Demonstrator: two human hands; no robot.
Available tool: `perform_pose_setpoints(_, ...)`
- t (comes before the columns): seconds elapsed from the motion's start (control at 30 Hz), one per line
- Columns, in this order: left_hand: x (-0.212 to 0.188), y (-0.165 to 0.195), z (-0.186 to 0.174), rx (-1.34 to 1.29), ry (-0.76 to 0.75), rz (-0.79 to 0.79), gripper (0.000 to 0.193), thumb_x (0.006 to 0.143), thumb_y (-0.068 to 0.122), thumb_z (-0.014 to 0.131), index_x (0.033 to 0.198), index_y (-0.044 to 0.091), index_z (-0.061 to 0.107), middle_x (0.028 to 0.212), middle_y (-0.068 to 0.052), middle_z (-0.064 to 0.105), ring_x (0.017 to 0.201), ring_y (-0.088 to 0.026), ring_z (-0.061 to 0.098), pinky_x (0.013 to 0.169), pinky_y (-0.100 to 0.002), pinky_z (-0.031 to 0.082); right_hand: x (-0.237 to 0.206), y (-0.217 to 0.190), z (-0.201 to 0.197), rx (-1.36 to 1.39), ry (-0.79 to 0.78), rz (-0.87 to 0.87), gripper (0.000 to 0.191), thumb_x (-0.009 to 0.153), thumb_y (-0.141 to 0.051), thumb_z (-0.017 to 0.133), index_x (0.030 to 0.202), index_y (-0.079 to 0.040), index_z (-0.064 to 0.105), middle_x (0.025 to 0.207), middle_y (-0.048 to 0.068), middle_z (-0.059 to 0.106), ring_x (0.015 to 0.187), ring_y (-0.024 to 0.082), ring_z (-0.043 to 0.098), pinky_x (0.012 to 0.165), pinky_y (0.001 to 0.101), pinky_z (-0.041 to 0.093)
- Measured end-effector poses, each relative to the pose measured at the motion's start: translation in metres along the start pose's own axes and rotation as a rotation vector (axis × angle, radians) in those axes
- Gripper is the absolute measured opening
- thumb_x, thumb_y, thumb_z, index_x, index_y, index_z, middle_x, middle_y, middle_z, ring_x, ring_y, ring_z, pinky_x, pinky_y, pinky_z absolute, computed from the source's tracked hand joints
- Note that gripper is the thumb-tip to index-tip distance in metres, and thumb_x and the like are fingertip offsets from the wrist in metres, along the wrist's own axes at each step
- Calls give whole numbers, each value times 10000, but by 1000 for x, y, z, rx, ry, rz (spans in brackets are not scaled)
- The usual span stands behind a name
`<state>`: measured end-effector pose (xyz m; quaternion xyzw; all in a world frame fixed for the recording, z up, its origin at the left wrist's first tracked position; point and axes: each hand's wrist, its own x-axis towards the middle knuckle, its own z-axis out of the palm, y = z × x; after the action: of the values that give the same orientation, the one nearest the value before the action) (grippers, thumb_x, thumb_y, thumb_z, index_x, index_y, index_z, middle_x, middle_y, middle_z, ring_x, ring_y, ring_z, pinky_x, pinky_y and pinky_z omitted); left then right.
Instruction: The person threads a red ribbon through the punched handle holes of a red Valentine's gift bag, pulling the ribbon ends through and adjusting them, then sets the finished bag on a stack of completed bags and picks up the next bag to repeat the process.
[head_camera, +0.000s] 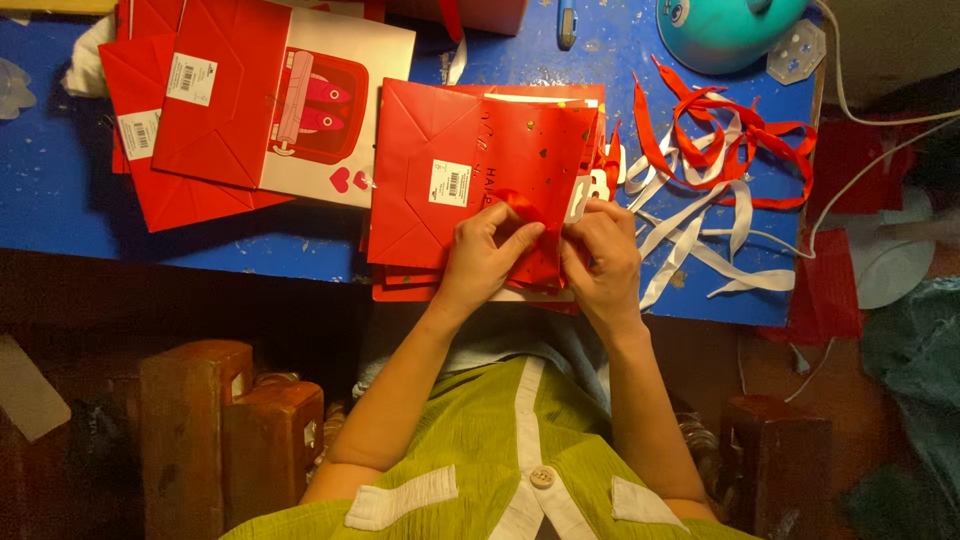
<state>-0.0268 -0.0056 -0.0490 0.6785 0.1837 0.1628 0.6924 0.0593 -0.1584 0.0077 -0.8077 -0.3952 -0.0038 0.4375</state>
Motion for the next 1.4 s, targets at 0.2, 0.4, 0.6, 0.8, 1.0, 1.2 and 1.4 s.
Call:
perform_pose_setpoints(0.2, -2, 3, -1, -537, 100, -2, 214, 1034, 209, 640, 1153, 35, 600, 1011, -56, 736, 891, -120, 719, 805, -293, 622, -3, 7, 7, 101, 58, -5, 171, 859, 63, 720, 1004, -20, 680, 1016, 89, 696, 1185, 307, 603, 975, 384, 483)
perform_pose_setpoints(0.4, 0, 11, -8, -333, -9, 1, 208, 960, 109, 730, 1125, 17, 644, 1037, -32, 731, 935, -80, 676, 836, -260, 573, -8, 14, 11, 79, 74, -6, 186, 827, 69, 718, 984, -15, 665, 1015, 100, 689, 1176, 313, 598, 966, 388, 481)
perform_pose_setpoints(0.6, -4, 15, 1, -93, 9, 37, 98, 972, 78, 756, 969, 19, 679, 903, -12, 726, 853, -46, 632, 778, -238, 542, -10, 18, 15, 116, 106, -19, 197, 826, 74, 716, 997, -11, 669, 1027, 107, 692, 1189, 318, 599, 983, 390, 481)
perform_pose_setpoints(0.8, -1, 9, -1, -456, -21, 2, 123, 1050, 139, 618, 1112, 36, 592, 1010, -47, 734, 903, -90, 661, 859, -253, 532, -13, 20, 16, 114, 145, -66, 190, 847, 56, 745, 1011, -25, 692, 1012, 97, 704, 1183, 315, 619, 1011, 392, 483)
perform_pose_setpoints(1.0, 6, -7, -10, -576, 19, -24, 156, 1144, 209, 554, 1124, 54, 562, 800, 4, 592, 792, -96, 602, 834, -269, 530, -15, 18, 16, 69, 164, -93, 177, 841, 42, 748, 989, -38, 697, 989, 98, 694, 1183, 331, 610, 1020, 410, 486)
perform_pose_setpoints(1.2, 0, -8, -9, -425, -35, -138, 161, 1073, 195, 617, 1036, 41, 644, 766, -10, 616, 643, -38, 485, 604, -209, 381, -12, 15, 13, 139, 155, -118, 145, 919, -34, 604, 1037, -37, 689, 1002, 96, 685, 1175, 304, 600, 1073, 426, 465)
perform_pose_setpoints(1.4, 0, 34, -24, -523, -161, -77, 161, 1060, 181, 641, 1057, 23, 676, 912, -42, 706, 829, -79, 647, 831, -246, 545, -16, 6, 17, 155, 168, 57, 272, 883, -69, 684, 1149, -12, 686, 1188, 136, 684, 1191, 301, 587, 986, 377, 492)
